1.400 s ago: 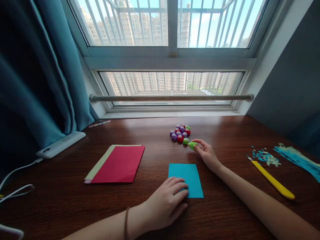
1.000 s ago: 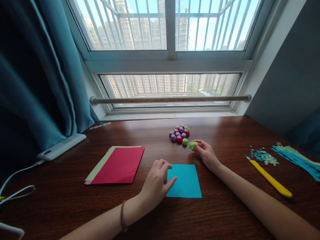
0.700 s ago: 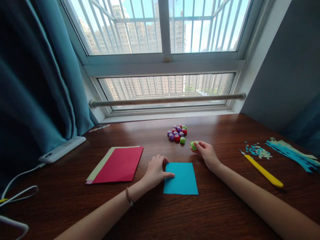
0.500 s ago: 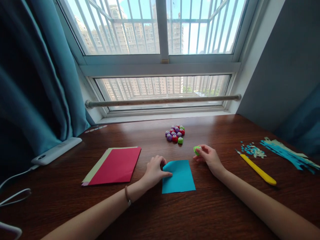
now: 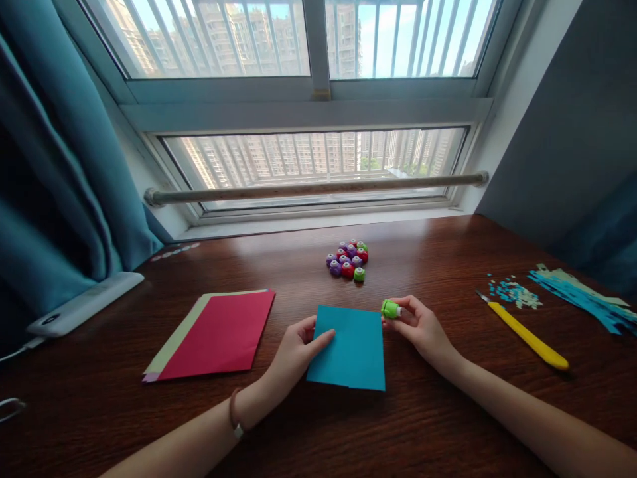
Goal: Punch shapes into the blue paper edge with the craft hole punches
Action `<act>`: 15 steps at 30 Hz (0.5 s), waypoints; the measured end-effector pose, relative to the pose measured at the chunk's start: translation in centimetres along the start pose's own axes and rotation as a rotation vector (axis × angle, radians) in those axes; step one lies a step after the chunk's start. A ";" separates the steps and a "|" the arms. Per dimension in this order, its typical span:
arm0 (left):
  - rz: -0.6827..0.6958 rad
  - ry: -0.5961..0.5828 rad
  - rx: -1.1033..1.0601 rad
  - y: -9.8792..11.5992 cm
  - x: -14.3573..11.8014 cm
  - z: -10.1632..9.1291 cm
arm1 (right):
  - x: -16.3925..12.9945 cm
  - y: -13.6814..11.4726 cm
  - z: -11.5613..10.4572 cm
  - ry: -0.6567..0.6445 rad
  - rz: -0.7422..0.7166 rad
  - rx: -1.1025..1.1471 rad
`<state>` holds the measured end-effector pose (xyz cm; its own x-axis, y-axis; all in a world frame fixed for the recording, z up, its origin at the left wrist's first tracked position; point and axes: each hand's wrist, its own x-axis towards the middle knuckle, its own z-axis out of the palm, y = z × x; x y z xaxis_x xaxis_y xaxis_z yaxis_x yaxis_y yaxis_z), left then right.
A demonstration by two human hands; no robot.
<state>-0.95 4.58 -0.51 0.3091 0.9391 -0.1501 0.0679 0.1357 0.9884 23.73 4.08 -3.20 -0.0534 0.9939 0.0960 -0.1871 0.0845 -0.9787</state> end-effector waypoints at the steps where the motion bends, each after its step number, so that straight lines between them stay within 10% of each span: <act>1: -0.009 0.013 -0.018 0.1 0.0 0.0 | -0.1 0.0 0.1 -0.003 0.007 0.005; 15: -0.068 0.059 -0.078 -0.1 0.1 0.0 | -0.7 -0.3 0.2 -0.040 -0.031 -0.142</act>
<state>-0.98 4.64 -0.62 0.2500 0.9435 -0.2173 0.0123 0.2213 0.9751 23.58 3.34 -2.97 -0.0898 0.9873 0.1310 -0.0489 0.1270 -0.9907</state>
